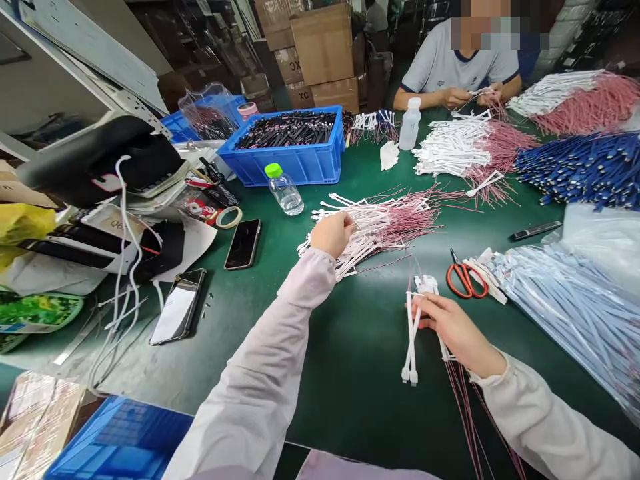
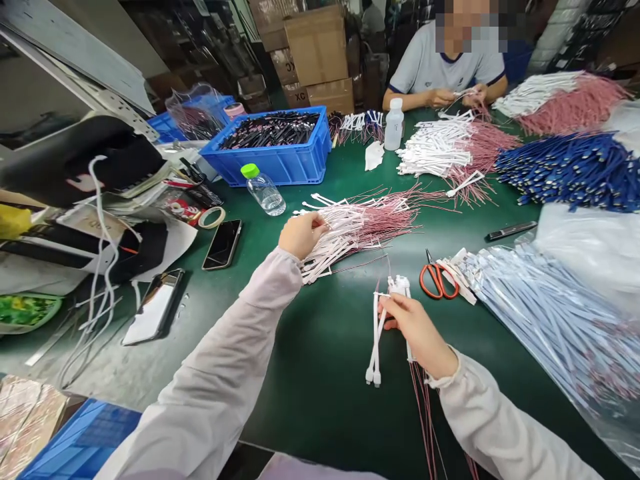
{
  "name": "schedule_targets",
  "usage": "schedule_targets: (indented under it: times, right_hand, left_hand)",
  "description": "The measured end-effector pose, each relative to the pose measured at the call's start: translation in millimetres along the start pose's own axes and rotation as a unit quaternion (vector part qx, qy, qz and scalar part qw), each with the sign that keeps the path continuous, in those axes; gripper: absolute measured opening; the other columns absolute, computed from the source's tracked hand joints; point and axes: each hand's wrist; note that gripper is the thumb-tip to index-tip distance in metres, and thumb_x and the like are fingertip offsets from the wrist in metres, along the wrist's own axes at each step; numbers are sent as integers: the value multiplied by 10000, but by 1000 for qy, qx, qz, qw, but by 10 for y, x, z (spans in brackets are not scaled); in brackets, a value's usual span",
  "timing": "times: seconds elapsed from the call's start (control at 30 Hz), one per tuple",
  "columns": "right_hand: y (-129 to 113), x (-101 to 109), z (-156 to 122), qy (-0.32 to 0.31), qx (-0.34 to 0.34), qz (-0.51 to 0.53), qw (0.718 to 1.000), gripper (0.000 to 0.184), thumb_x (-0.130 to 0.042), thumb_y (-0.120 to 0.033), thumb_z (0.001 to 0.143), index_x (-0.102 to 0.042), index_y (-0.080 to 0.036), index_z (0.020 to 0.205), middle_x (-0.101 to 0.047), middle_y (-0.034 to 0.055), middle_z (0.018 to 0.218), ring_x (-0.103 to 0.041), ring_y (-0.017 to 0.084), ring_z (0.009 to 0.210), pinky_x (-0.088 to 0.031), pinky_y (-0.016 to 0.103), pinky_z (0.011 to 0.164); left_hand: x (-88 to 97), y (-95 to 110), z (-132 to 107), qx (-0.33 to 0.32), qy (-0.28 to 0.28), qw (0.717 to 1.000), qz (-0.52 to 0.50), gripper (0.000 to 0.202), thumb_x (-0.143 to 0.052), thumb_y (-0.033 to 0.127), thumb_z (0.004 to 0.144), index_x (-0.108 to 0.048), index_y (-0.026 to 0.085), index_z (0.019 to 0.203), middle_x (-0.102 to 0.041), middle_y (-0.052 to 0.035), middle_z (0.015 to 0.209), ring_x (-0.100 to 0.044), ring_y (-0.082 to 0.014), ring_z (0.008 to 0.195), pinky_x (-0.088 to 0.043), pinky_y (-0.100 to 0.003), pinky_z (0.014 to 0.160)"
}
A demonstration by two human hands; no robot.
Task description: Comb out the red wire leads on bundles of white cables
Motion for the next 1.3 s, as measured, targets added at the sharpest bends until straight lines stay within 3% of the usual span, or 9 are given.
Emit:
schedule_targets:
  times: [0.13,0.23,0.37,0.5,0.63,0.9,1.17,1.3]
  right_hand:
    - [-169,85,-86,-10,4,39,999,301,-655,-452,812,-641,-163,730,-523,5,685,-432,102,559,-367,232,482]
    - [-272,22,-109,-20,18,110,994,260,-678,-425,797,-635,-175,742,-557,19,787,-462,105,584,-382,238,483]
    - [-314,-67,-71,0,44,151,988,219,-705,-396,776,-678,-180,788,-549,15,798,-479,111,627,-412,245,537]
    - [-312,-123,-84,-13,88,125,988,167,-710,-353,777,-685,-195,825,-570,22,895,-478,112,649,-428,267,596]
    - [-289,-147,-103,-16,119,71,990,164,-727,-330,762,-670,-203,849,-561,7,857,-461,109,619,-408,262,576]
    - [-258,-141,-87,1,126,69,990,161,-728,-342,762,-688,-207,841,-588,20,896,-449,106,604,-392,253,552]
    - [-242,-117,-90,-8,120,79,990,173,-726,-336,768,-710,-209,884,-583,22,900,-446,109,630,-392,254,564]
    - [-240,-119,-78,-11,114,83,990,152,-725,-330,776,-714,-208,866,-578,17,883,-442,105,628,-385,252,563]
  left_hand:
    - [352,64,-248,-9,12,984,-179,139,-636,311,742,-615,174,750,-662,-18,746,-574,-136,695,-430,-274,716]
    - [479,147,-536,20,-77,926,-369,235,-674,357,708,-575,151,760,-633,-16,712,-531,-95,594,-408,-222,581]
    - [321,241,-972,93,-186,835,-509,312,-714,388,683,-522,149,743,-560,19,622,-424,-43,478,-314,-177,450]
    - [16,309,-1276,139,-213,789,-559,336,-730,404,675,-521,147,731,-531,28,596,-395,-34,472,-287,-171,441]
    - [-164,373,-1391,154,-221,763,-587,356,-743,415,661,-517,145,716,-530,27,598,-401,-36,484,-286,-171,448]
    - [-291,470,-1475,172,-231,736,-613,356,-749,407,656,-519,142,716,-568,13,612,-471,-56,519,-325,-178,463]
    - [-329,463,-1503,183,-222,727,-624,338,-708,425,709,-530,138,714,-554,3,651,-498,-75,581,-355,-175,473]
    - [-310,445,-1478,185,-191,725,-636,348,-661,466,745,-620,121,748,-531,-12,712,-484,-82,649,-385,-177,504]
Point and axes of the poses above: each hand's wrist, its own z-axis towards the middle knuckle, its own x-axis out of the back of the hand, y = z × x
